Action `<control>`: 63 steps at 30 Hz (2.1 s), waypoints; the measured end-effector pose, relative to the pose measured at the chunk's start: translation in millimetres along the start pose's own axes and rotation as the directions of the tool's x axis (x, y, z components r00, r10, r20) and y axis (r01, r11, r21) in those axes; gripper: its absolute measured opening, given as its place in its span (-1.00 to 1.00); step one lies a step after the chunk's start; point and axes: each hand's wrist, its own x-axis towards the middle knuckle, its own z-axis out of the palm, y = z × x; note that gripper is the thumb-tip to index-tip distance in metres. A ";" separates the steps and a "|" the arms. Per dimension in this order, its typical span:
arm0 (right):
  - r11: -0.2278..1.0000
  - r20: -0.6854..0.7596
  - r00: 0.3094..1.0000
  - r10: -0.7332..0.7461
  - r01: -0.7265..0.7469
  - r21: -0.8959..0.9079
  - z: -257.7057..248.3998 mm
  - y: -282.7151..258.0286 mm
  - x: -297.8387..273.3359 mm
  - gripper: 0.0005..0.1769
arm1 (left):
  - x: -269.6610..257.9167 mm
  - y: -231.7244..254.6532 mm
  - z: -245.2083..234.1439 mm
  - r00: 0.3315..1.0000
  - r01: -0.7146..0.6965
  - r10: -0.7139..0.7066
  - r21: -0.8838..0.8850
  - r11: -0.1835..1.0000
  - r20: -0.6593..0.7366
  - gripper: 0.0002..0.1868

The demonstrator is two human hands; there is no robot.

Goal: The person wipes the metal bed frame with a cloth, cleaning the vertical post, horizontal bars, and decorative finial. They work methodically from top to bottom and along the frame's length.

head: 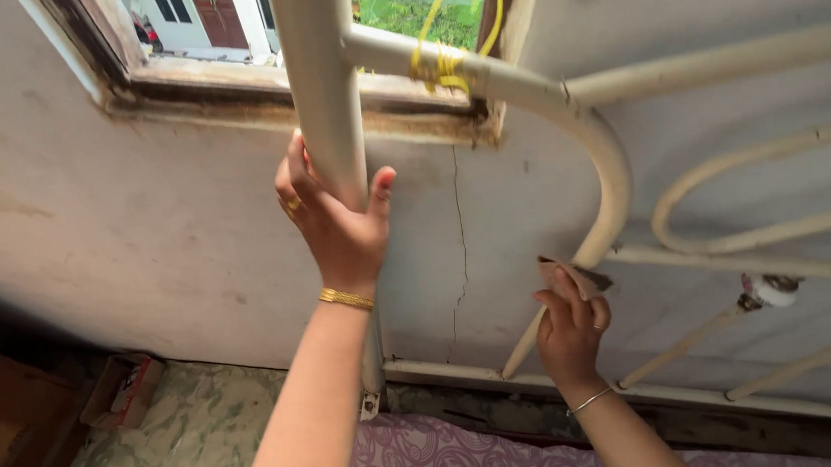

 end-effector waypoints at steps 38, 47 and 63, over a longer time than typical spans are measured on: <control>0.657 0.152 0.761 0.630 -0.627 0.417 13.1 28.9 -2.3 -0.36 | -66.7 -47.2 12.7 0.998 -0.027 0.037 0.153 0.988 -0.057 -0.12; 0.601 0.117 0.743 0.659 -0.614 0.511 43.0 19.0 -39.3 -0.37 | -66.2 -50.8 15.0 0.994 -0.060 0.074 0.162 0.985 -0.086 -0.13; 0.461 0.219 0.574 0.789 -0.789 0.405 9.7 2.9 -14.7 -0.30 | -69.5 -36.7 3.5 0.999 0.040 -0.045 0.145 0.989 0.030 -0.19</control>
